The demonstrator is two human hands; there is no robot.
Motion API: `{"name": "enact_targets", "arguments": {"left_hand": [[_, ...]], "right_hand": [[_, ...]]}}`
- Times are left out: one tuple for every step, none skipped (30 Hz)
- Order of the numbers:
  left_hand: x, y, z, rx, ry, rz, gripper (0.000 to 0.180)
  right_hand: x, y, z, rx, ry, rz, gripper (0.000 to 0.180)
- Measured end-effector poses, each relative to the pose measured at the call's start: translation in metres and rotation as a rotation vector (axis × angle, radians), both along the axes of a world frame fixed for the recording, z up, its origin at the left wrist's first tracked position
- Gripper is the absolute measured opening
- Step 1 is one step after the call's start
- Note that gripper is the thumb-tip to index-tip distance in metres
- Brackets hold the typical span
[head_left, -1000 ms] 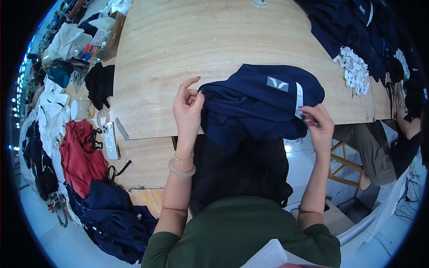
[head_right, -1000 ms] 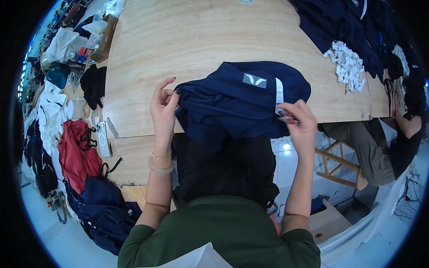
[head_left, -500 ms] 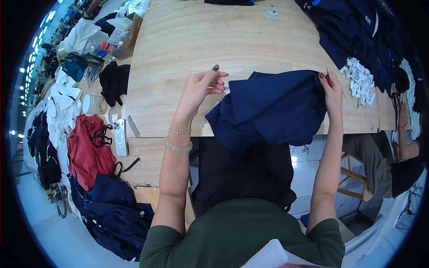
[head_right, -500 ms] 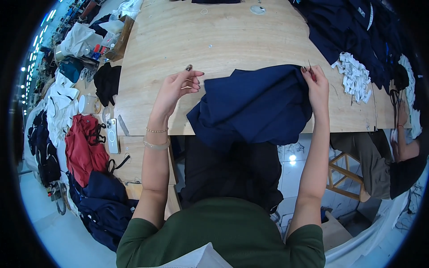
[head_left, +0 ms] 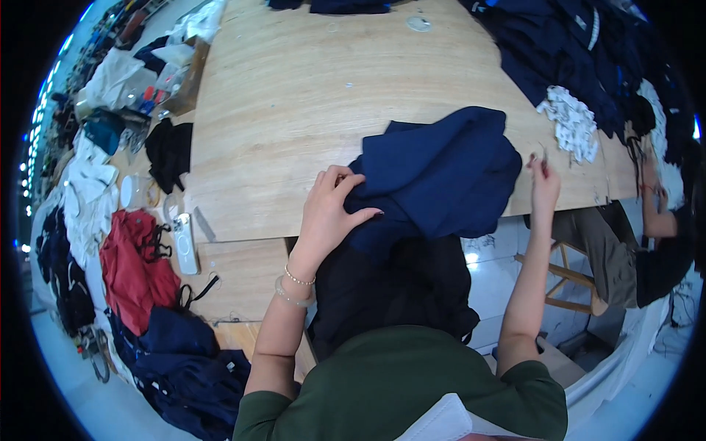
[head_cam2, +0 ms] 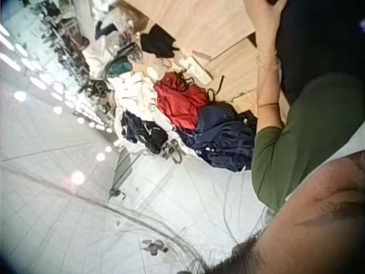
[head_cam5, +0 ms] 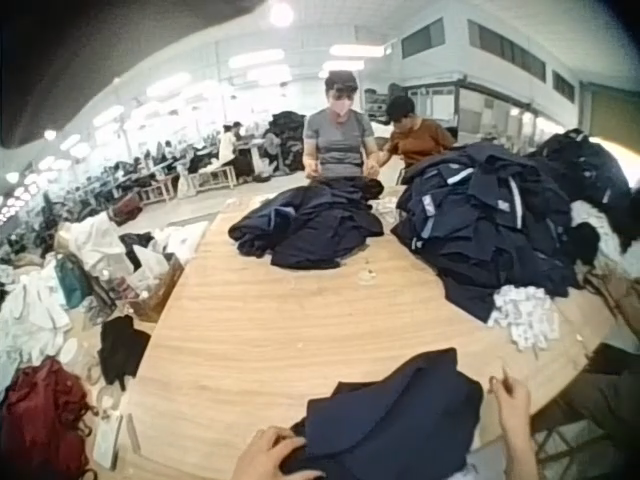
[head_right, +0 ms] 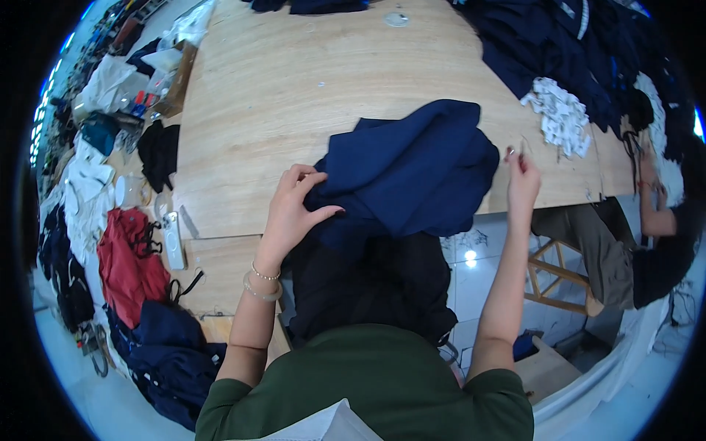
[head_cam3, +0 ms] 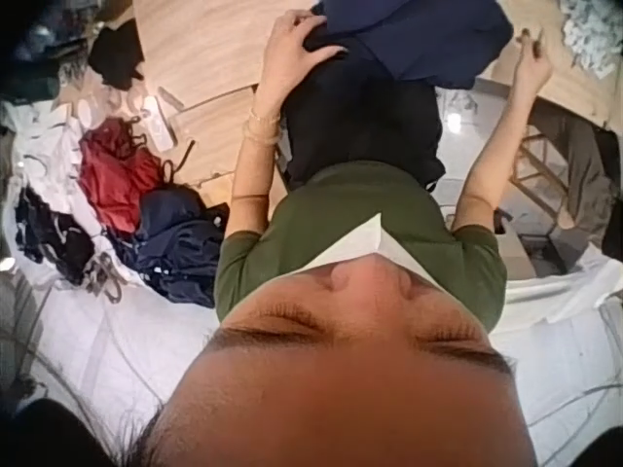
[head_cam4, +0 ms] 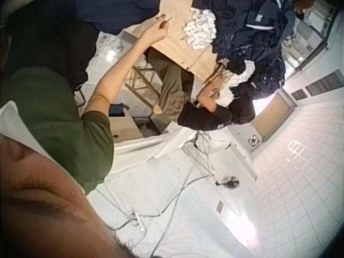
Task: Trimming loose threads from blue garments using thread snips.
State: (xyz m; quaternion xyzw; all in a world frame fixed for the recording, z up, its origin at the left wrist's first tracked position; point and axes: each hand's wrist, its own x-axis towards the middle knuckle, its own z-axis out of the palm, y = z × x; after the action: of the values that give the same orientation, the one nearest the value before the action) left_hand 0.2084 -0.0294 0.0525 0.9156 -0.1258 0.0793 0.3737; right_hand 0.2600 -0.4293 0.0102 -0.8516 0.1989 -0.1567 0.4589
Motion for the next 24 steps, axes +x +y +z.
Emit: {"name": "enact_targets", "arguments": {"left_hand": [[-0.001, -0.002, -0.004, 0.013, -0.052, 0.018, 0.026], [-0.002, -0.002, -0.007, 0.033, -0.101, 0.044, 0.028], [0.001, -0.003, -0.008, -0.001, -0.111, 0.06, 0.024], [0.005, -0.002, -0.009, 0.002, -0.113, 0.066, 0.024], [0.01, -0.001, -0.01, -0.054, -0.108, 0.044, 0.024], [0.012, 0.0, -0.01, -0.108, -0.104, 0.026, 0.023], [0.012, -0.005, -0.006, -0.124, -0.108, 0.011, 0.021], [0.01, -0.011, -0.007, -0.101, -0.149, -0.009, 0.021], [0.003, -0.018, -0.006, -0.066, -0.179, -0.014, 0.022], [-0.009, -0.026, -0.006, -0.029, -0.204, -0.013, 0.024], [-0.019, -0.036, -0.006, 0.0, -0.175, -0.021, 0.028], [-0.029, -0.045, -0.006, 0.031, -0.145, -0.03, 0.032], [-0.037, -0.052, -0.01, 0.067, -0.139, -0.027, 0.041], [-0.043, -0.057, -0.018, 0.09, -0.123, -0.021, 0.047], [-0.047, -0.064, -0.021, 0.119, -0.099, -0.001, 0.049], [-0.051, -0.069, -0.024, 0.152, -0.075, 0.027, 0.051], [-0.053, -0.073, -0.029, 0.123, -0.056, 0.039, 0.053], [-0.054, -0.076, -0.027, 0.108, -0.037, 0.042, 0.051], [-0.055, -0.074, -0.028, 0.064, -0.053, 0.044, 0.049], [-0.056, -0.071, -0.029, 0.021, -0.07, 0.048, 0.046], [-0.055, -0.067, -0.028, -0.061, -0.039, 0.067, 0.043], [-0.055, -0.06, -0.028, -0.142, -0.003, 0.096, 0.039], [-0.05, -0.056, -0.022, -0.157, -0.044, 0.13, 0.036], [-0.046, -0.054, -0.031, -0.252, -0.059, 0.149, 0.036]], "right_hand": [[-0.02, 0.0, -0.002, 0.017, 0.121, -0.017, 0.031], [-0.036, 0.005, -0.005, 0.042, 0.245, -0.028, 0.033], [-0.051, 0.007, -0.003, 0.041, 0.245, -0.03, 0.033], [-0.062, 0.016, 0.003, 0.177, 0.295, -0.045, 0.032], [-0.071, 0.022, 0.004, 0.317, 0.347, -0.059, 0.031], [-0.076, 0.023, 0.002, 0.324, 0.348, -0.049, 0.031], [-0.081, 0.022, 0.0, 0.26, 0.244, -0.076, 0.029], [-0.08, 0.021, -0.003, 0.2, 0.139, -0.095, 0.027], [-0.076, 0.02, -0.006, 0.061, -0.042, -0.097, 0.022], [-0.071, 0.036, 0.015, 0.033, -0.055, -0.132, 0.02], [-0.065, 0.051, 0.028, 0.09, -0.13, -0.038, 0.019], [-0.057, 0.069, 0.037, 0.149, -0.205, 0.055, 0.019], [-0.051, 0.093, 0.048, 0.113, -0.163, 0.181, 0.019], [-0.045, 0.121, 0.059, 0.079, -0.119, 0.31, 0.02], [-0.041, 0.15, 0.067, -0.029, -0.079, 0.408, 0.02], [-0.037, 0.178, 0.07, -0.135, -0.04, 0.512, 0.021], [-0.034, 0.2, 0.065, -0.231, 0.001, 0.524, 0.021], [-0.03, 0.211, 0.054, -0.331, 0.043, 0.526, 0.022], [-0.024, 0.213, 0.041, -0.331, 0.046, 0.529, 0.022], [-0.018, 0.215, 0.029, -0.217, 0.078, 0.527, 0.021], [-0.014, 0.214, 0.021, -0.103, 0.111, 0.522, 0.02], [-0.012, 0.214, 0.029, 0.052, 0.194, 0.492, 0.019], [-0.011, 0.206, 0.014, 0.227, 0.092, 0.47, 0.018], [-0.011, 0.199, -0.001, 0.401, -0.011, 0.442, 0.017]]}}
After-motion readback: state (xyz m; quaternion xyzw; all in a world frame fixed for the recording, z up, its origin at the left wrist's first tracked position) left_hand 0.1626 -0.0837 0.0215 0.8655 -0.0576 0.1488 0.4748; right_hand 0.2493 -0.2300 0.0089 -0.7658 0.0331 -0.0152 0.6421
